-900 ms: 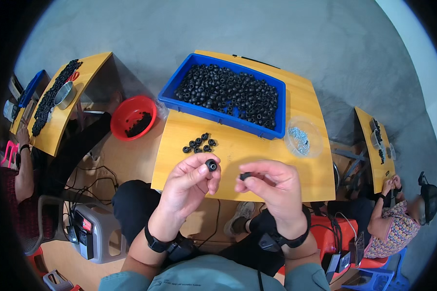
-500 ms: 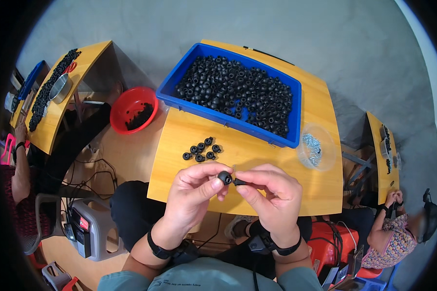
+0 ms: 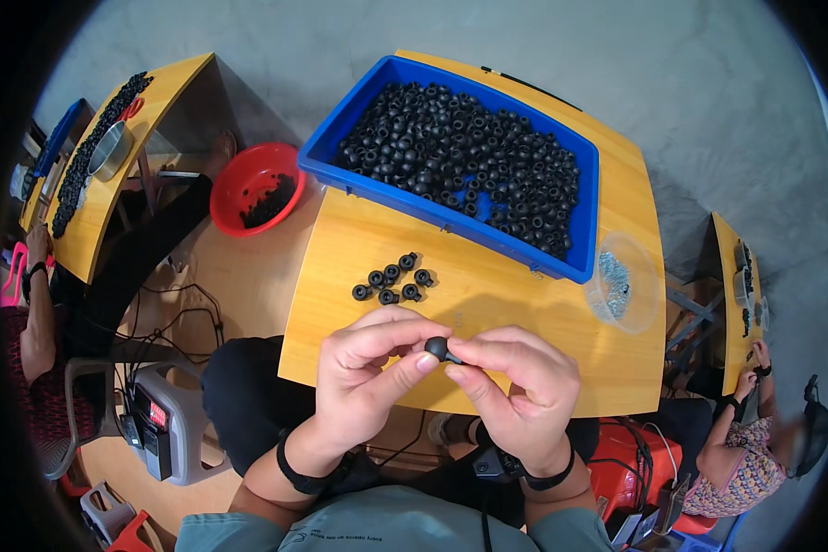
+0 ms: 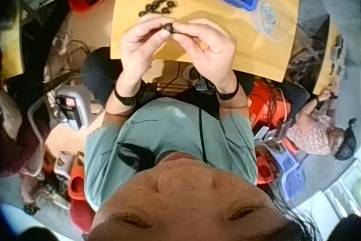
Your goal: Assembling small plastic components by inserting a pin into a black plug.
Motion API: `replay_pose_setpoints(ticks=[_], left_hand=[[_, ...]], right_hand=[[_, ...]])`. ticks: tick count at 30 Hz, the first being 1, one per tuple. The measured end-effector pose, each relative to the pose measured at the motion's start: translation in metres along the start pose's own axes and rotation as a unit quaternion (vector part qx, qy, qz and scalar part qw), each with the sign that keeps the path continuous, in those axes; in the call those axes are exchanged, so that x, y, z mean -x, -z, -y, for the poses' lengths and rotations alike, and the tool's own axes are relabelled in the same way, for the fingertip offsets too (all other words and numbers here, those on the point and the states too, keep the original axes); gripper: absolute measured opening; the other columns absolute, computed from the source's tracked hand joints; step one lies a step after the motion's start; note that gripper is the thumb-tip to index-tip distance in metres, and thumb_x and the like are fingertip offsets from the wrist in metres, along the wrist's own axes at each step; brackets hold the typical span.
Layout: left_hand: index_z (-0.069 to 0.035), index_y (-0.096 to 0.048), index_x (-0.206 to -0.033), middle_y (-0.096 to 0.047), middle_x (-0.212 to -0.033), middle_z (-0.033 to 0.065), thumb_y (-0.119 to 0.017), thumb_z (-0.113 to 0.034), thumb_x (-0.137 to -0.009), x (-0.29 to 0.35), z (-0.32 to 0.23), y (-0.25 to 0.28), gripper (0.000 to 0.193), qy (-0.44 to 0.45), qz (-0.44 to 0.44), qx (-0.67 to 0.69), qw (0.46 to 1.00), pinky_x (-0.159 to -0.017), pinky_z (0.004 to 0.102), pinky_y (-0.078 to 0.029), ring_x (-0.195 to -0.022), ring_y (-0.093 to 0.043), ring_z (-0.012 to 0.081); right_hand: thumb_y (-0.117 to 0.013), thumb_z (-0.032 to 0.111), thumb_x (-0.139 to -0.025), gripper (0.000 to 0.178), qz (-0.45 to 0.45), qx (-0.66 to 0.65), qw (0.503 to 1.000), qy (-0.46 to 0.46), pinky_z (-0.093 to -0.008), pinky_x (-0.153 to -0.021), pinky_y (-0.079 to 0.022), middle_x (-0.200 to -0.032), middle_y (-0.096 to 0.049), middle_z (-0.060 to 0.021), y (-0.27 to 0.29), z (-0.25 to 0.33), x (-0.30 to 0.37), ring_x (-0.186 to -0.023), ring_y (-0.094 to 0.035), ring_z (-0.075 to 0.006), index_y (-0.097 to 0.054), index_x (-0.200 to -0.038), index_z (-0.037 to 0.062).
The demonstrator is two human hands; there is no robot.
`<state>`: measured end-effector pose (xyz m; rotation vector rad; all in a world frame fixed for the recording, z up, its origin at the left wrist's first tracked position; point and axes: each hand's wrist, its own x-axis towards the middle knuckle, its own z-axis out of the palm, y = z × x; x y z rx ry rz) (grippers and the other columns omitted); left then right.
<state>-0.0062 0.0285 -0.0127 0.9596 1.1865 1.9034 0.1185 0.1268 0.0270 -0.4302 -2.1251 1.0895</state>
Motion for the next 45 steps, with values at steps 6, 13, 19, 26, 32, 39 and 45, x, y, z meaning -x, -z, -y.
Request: replay_pose_setpoints(ticks=[6, 13, 19, 26, 32, 39, 45], left_hand=[[0.004, -0.063, -0.099, -0.058, -0.088, 0.0070, -0.060, 0.001, -0.082, 0.003, 0.001, 0.009, 0.017, 0.057, 0.052, 0.062, 0.995, -0.068, 0.0211, -0.041, -0.075, -0.051, 0.0100], [0.005, -0.061, -0.099, -0.056, -0.090, 0.0056, -0.057, 0.001, -0.085, 0.006, -0.003, 0.012, 0.015, 0.066, 0.077, 0.075, 0.992, -0.068, 0.0207, -0.041, -0.078, -0.051, 0.0084], [0.005, -0.060, -0.100, -0.056, -0.091, 0.0060, -0.056, 0.001, -0.086, 0.006, -0.007, 0.013, 0.015, 0.079, 0.091, 0.067, 0.990, -0.068, 0.0210, -0.042, -0.079, -0.052, 0.0087], [0.004, -0.061, -0.099, -0.060, -0.096, 0.0075, -0.058, 0.000, -0.085, 0.011, 0.000, 0.016, 0.016, 0.140, 0.135, 0.143, 0.970, -0.077, 0.0239, -0.045, -0.087, -0.056, 0.0117], [0.007, -0.062, -0.096, -0.064, -0.093, 0.0122, -0.066, -0.002, -0.077, 0.009, 0.002, 0.022, 0.021, 0.276, 0.172, 0.215, 0.921, -0.082, 0.0275, -0.044, -0.089, -0.060, 0.0184], [0.003, -0.063, -0.098, -0.065, -0.089, 0.0048, -0.065, -0.004, -0.081, 0.011, 0.013, 0.023, 0.019, 0.323, 0.205, 0.227, 0.896, -0.070, 0.0207, -0.045, -0.077, -0.058, 0.0083], [0.002, -0.063, -0.100, -0.065, -0.086, 0.0041, -0.066, -0.004, -0.079, 0.010, 0.013, 0.023, 0.022, 0.348, 0.168, 0.244, 0.889, -0.057, 0.0172, -0.043, -0.069, -0.056, 0.0054]], right_hand=[[-0.072, -0.004, -0.069, 0.017, 0.062, -0.187, 0.978, -0.068, -0.0230, -0.059, -0.048, -0.076, -0.063, -0.0077, 0.002, -0.018, 0.001, -0.066, -0.062, -0.0146, -0.067, -0.085, 0.0002], [-0.073, -0.009, -0.067, 0.016, 0.098, -0.445, 0.866, -0.205, -0.0207, -0.062, -0.047, -0.077, -0.061, -0.0059, -0.010, -0.035, 0.007, -0.070, -0.058, -0.0106, -0.065, -0.076, 0.0013], [-0.073, -0.008, -0.067, 0.015, 0.115, -0.491, 0.837, -0.214, -0.0196, -0.062, -0.045, -0.075, -0.060, -0.0039, -0.012, -0.040, 0.008, -0.070, -0.058, -0.0093, -0.064, -0.075, 0.0017], [-0.075, -0.002, -0.068, 0.032, 0.214, -0.450, 0.832, -0.245, -0.0175, -0.061, -0.044, -0.077, -0.058, 0.0014, 0.000, -0.035, 0.000, -0.068, -0.053, -0.0054, -0.066, -0.098, 0.0015], [-0.080, 0.012, -0.062, 0.041, 0.289, -0.298, 0.891, -0.185, -0.0217, -0.057, -0.044, -0.070, -0.064, -0.0056, 0.011, -0.030, 0.001, -0.060, -0.057, -0.0105, -0.067, -0.100, 0.0028], [-0.079, 0.011, -0.064, 0.037, 0.323, -0.196, 0.914, -0.147, -0.0233, -0.054, -0.045, -0.067, -0.064, -0.0060, 0.018, -0.023, 0.001, -0.057, -0.060, -0.0123, -0.068, -0.098, 0.0038], [-0.078, 0.009, -0.065, 0.030, 0.317, -0.176, 0.920, -0.150, -0.0238, -0.055, -0.048, -0.069, -0.065, -0.0061, 0.016, -0.024, 0.000, -0.059, -0.061, -0.0121, -0.068, -0.094, 0.0040]])
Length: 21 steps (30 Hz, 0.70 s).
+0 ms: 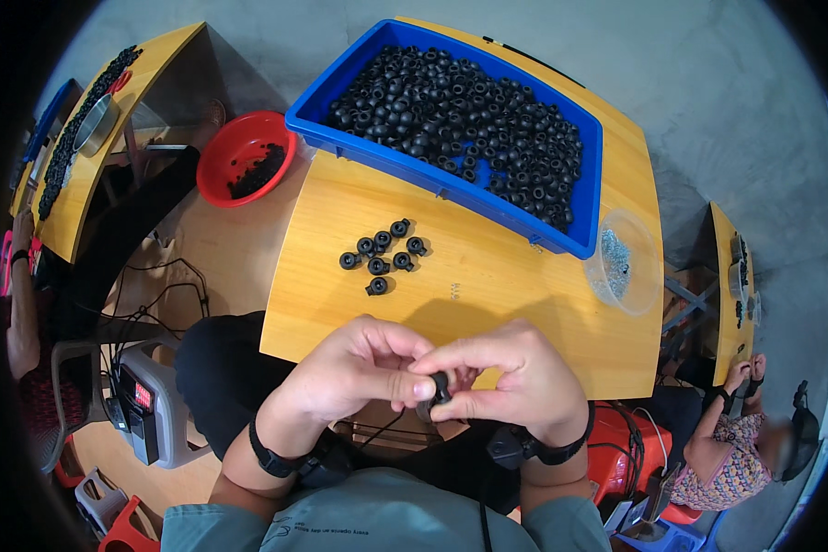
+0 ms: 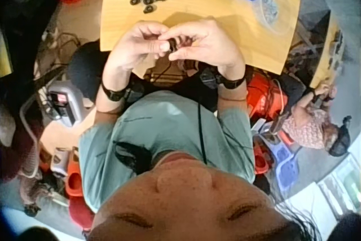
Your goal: Assembling small plastic components by inserting a pin into a black plug.
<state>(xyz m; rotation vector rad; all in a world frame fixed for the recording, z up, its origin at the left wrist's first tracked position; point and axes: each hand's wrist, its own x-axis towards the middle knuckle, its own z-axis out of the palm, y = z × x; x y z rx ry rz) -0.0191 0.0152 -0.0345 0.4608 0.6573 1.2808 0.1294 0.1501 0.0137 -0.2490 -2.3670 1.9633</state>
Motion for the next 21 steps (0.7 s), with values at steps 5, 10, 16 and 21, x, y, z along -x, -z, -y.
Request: replay_pose_setpoints(ticks=[5, 10, 16, 21], left_hand=[[0.001, -0.054, -0.117, -0.062, -0.092, 0.0048, -0.071, -0.012, -0.076, 0.002, -0.005, -0.015, 0.046, -0.098, -0.087, -0.031, 0.991, -0.062, 0.0202, -0.045, -0.076, -0.057, 0.0075], [0.007, -0.037, -0.127, -0.052, -0.115, 0.0167, -0.082, -0.060, -0.042, 0.001, -0.001, -0.023, 0.117, -0.349, -0.087, -0.443, 0.821, -0.080, 0.0276, -0.045, -0.097, -0.056, 0.0212], [0.007, -0.058, -0.099, -0.063, -0.096, 0.0204, -0.078, -0.021, -0.066, -0.004, 0.002, -0.037, 0.047, -0.438, -0.098, -0.442, 0.776, -0.071, 0.0321, -0.053, -0.086, -0.066, 0.0313], [0.007, -0.057, -0.099, -0.063, -0.094, 0.0211, -0.074, -0.018, -0.070, -0.001, 0.005, -0.038, 0.042, -0.441, -0.109, -0.464, 0.760, -0.070, 0.0332, -0.054, -0.085, -0.066, 0.0315]], right_hand=[[-0.077, 0.010, -0.067, 0.031, -0.069, -0.016, 0.996, 0.047, -0.0222, -0.059, -0.050, -0.074, -0.066, -0.0042, 0.002, -0.006, 0.003, -0.061, -0.061, -0.0098, -0.067, -0.096, 0.0061], [-0.082, 0.012, -0.059, 0.032, -0.067, -0.036, 0.992, 0.098, -0.0239, -0.061, -0.049, -0.076, -0.067, -0.0080, -0.019, 0.002, -0.009, -0.069, -0.065, -0.0138, -0.068, -0.086, 0.0023], [-0.076, 0.008, -0.066, 0.023, -0.083, -0.035, 0.977, 0.195, -0.0241, -0.058, -0.047, -0.075, -0.064, -0.0046, -0.033, -0.014, -0.009, -0.064, -0.062, -0.0153, -0.068, -0.087, 0.0054], [-0.075, 0.005, -0.065, 0.021, -0.122, -0.051, 0.964, 0.231, -0.0249, -0.057, -0.046, -0.075, -0.063, -0.0068, -0.042, -0.014, -0.010, -0.064, -0.062, -0.0171, -0.068, -0.085, 0.0048]])
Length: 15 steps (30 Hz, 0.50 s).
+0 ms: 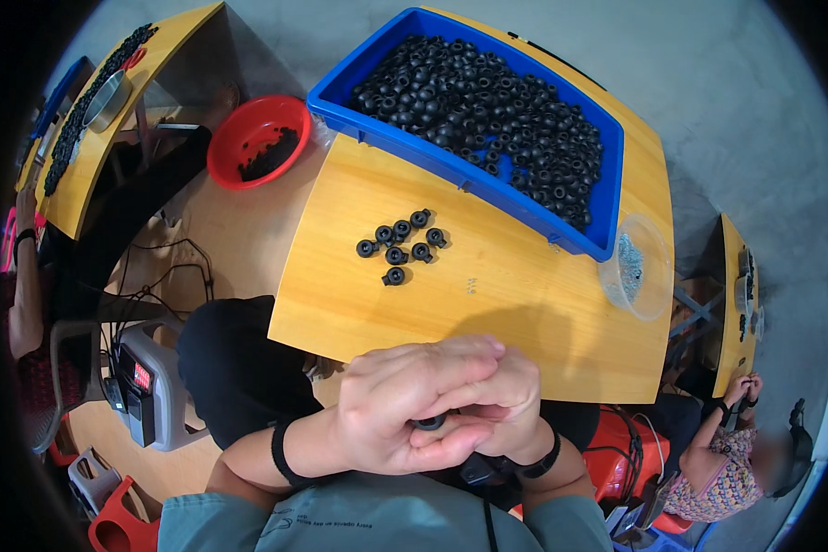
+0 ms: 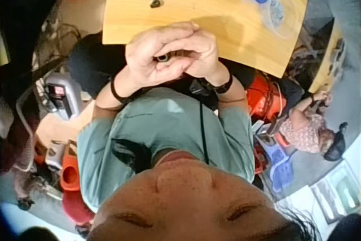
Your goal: Assembling small plastic components by inserting a pin into a black plug.
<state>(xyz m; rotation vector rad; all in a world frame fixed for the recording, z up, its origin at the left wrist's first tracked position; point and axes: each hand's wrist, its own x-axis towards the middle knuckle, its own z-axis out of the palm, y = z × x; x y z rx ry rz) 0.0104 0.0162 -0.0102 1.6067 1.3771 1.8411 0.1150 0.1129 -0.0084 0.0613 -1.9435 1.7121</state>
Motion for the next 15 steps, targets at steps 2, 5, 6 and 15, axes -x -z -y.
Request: replay_pose_setpoints(ticks=[2, 5, 6, 15], left_hand=[[0.008, -0.057, -0.099, -0.063, -0.093, 0.0208, -0.073, -0.017, -0.071, 0.001, 0.000, 0.000, 0.041, -0.002, -0.013, 0.006, 1.000, -0.069, 0.0332, -0.054, -0.085, -0.066, 0.0317], [0.007, -0.057, -0.099, -0.063, -0.094, 0.0198, -0.073, -0.017, -0.071, 0.001, 0.000, -0.001, 0.040, -0.022, -0.012, 0.022, 0.999, -0.070, 0.0332, -0.053, -0.085, -0.065, 0.0315], [0.007, -0.057, -0.099, -0.063, -0.095, 0.0195, -0.073, -0.017, -0.071, 0.001, -0.002, 0.001, 0.040, -0.001, -0.002, 0.026, 1.000, -0.071, 0.0332, -0.053, -0.086, -0.065, 0.0313], [0.006, -0.056, -0.105, -0.062, -0.102, 0.0198, -0.076, -0.028, -0.070, 0.000, 0.001, 0.017, 0.053, 0.061, 0.047, 0.026, 0.997, -0.078, 0.0331, -0.051, -0.093, -0.064, 0.0285]], right_hand=[[-0.075, 0.004, -0.066, 0.020, -0.004, 0.004, 1.000, 0.006, -0.0253, -0.057, -0.046, -0.075, -0.063, -0.0075, -0.002, 0.001, -0.003, -0.064, -0.062, -0.0180, -0.069, -0.085, 0.0051], [-0.074, 0.002, -0.065, 0.020, 0.007, 0.013, 1.000, 0.021, -0.0251, -0.056, -0.046, -0.075, -0.063, -0.0074, 0.000, 0.003, -0.003, -0.064, -0.061, -0.0185, -0.069, -0.084, 0.0054], [-0.074, 0.002, -0.065, 0.020, 0.004, 0.019, 1.000, 0.007, -0.0250, -0.056, -0.046, -0.075, -0.063, -0.0071, 0.000, 0.002, -0.001, -0.064, -0.062, -0.0181, -0.069, -0.084, 0.0053], [-0.075, 0.005, -0.066, 0.024, 0.027, 0.000, 0.999, -0.032, -0.0262, -0.054, -0.045, -0.077, -0.064, -0.0070, 0.006, -0.005, -0.001, -0.062, -0.061, -0.0178, -0.068, -0.090, 0.0053]])
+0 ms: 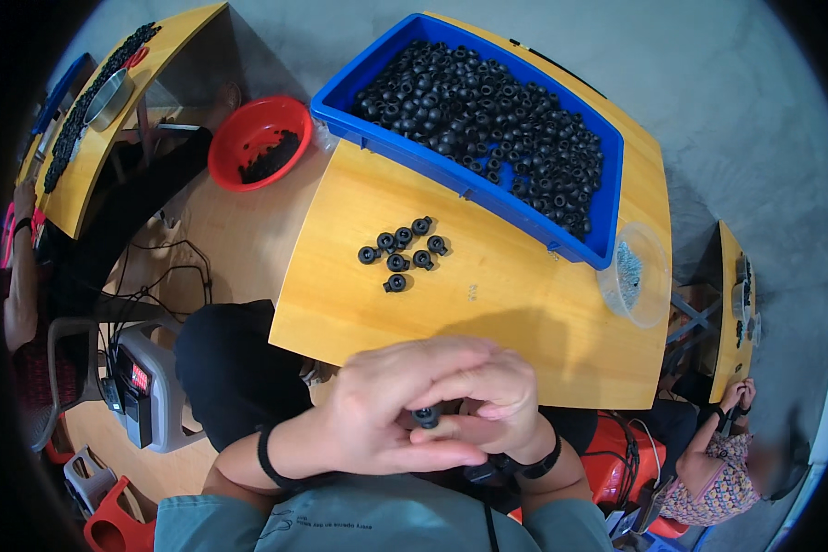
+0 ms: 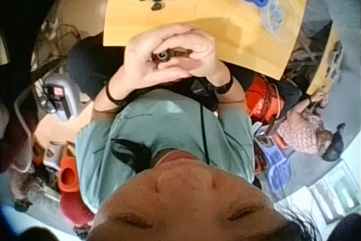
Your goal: Assembling small plastic components by inserting a pin into a black plug.
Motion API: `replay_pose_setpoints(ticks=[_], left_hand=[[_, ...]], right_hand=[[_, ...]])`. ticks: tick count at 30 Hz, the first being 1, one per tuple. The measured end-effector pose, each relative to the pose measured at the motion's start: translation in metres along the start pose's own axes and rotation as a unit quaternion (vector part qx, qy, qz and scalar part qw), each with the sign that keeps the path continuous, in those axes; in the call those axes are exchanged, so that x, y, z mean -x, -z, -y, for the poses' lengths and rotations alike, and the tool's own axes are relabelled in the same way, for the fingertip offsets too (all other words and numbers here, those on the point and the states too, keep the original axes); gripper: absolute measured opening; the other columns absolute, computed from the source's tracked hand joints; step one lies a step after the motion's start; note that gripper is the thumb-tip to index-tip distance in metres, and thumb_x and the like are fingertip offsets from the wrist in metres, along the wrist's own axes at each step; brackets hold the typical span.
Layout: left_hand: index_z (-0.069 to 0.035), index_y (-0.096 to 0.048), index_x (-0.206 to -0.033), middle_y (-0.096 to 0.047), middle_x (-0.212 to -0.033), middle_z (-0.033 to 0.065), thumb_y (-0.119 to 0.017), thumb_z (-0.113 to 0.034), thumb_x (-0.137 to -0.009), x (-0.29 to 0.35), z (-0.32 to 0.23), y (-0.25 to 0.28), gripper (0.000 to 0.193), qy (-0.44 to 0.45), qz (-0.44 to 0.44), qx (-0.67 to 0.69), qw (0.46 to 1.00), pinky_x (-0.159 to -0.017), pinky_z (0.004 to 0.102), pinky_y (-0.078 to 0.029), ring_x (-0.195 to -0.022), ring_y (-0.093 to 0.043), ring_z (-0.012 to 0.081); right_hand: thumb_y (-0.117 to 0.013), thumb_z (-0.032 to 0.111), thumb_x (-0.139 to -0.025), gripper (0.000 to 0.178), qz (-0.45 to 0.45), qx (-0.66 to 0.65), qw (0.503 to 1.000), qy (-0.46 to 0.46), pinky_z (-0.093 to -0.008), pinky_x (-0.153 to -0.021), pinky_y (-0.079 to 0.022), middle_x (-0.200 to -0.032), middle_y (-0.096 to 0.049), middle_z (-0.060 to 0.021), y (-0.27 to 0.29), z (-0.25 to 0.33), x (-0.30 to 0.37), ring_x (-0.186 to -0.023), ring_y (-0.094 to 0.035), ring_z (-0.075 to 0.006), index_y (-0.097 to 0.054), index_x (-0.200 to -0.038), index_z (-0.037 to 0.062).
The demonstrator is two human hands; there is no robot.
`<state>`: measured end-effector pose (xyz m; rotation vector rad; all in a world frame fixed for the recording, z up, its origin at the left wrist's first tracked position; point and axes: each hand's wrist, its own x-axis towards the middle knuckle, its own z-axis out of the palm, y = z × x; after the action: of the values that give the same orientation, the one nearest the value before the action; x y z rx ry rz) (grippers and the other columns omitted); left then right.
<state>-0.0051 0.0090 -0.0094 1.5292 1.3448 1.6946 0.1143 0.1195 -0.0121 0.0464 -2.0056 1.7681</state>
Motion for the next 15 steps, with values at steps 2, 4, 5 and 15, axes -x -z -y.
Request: replay_pose_setpoints(ticks=[2, 4, 5, 15], left_hand=[[0.006, -0.052, -0.111, -0.060, -0.109, 0.0194, -0.069, -0.047, -0.075, 0.008, 0.006, 0.013, 0.066, 0.052, -0.036, 0.039, 0.997, -0.088, 0.0349, -0.044, -0.102, -0.059, 0.0251], [0.005, -0.051, -0.112, -0.061, -0.103, 0.0160, -0.049, -0.051, -0.086, 0.006, 0.012, 0.028, 0.062, 0.086, -0.172, -0.006, 0.981, -0.081, 0.0301, -0.043, -0.094, -0.060, 0.0213], [0.006, -0.051, -0.111, -0.060, -0.096, 0.0118, -0.051, -0.032, -0.088, 0.003, 0.011, 0.032, 0.044, 0.123, -0.251, 0.030, 0.960, -0.078, 0.0272, -0.042, -0.087, -0.058, 0.0159], [-0.002, -0.050, -0.114, -0.048, -0.067, 0.0035, -0.072, 0.001, -0.062, 0.002, 0.042, 0.025, 0.056, 0.292, -0.090, -0.290, 0.907, -0.046, 0.0227, -0.038, -0.049, -0.046, 0.0090]], right_hand=[[-0.075, 0.009, -0.068, 0.027, 0.010, 0.090, 0.996, -0.025, -0.0270, -0.055, -0.047, -0.078, -0.066, -0.0064, 0.005, 0.001, 0.000, -0.062, -0.062, -0.0194, -0.066, -0.094, 0.0066], [-0.073, 0.013, -0.070, 0.025, 0.008, 0.203, 0.976, -0.078, -0.0290, -0.056, -0.048, -0.075, -0.065, -0.0082, 0.012, -0.001, -0.004, -0.062, -0.063, -0.0208, -0.064, -0.092, 0.0048], [-0.073, 0.014, -0.070, 0.025, 0.006, 0.225, 0.964, -0.141, -0.0296, -0.056, -0.048, -0.073, -0.064, -0.0091, 0.014, -0.006, -0.002, -0.062, -0.063, -0.0215, -0.064, -0.092, 0.0039], [-0.071, 0.007, -0.072, 0.034, -0.133, 0.297, 0.914, -0.241, -0.0253, -0.050, -0.044, -0.064, -0.058, -0.0064, 0.016, -0.033, -0.008, -0.050, -0.054, -0.0132, -0.062, -0.104, 0.0019]])
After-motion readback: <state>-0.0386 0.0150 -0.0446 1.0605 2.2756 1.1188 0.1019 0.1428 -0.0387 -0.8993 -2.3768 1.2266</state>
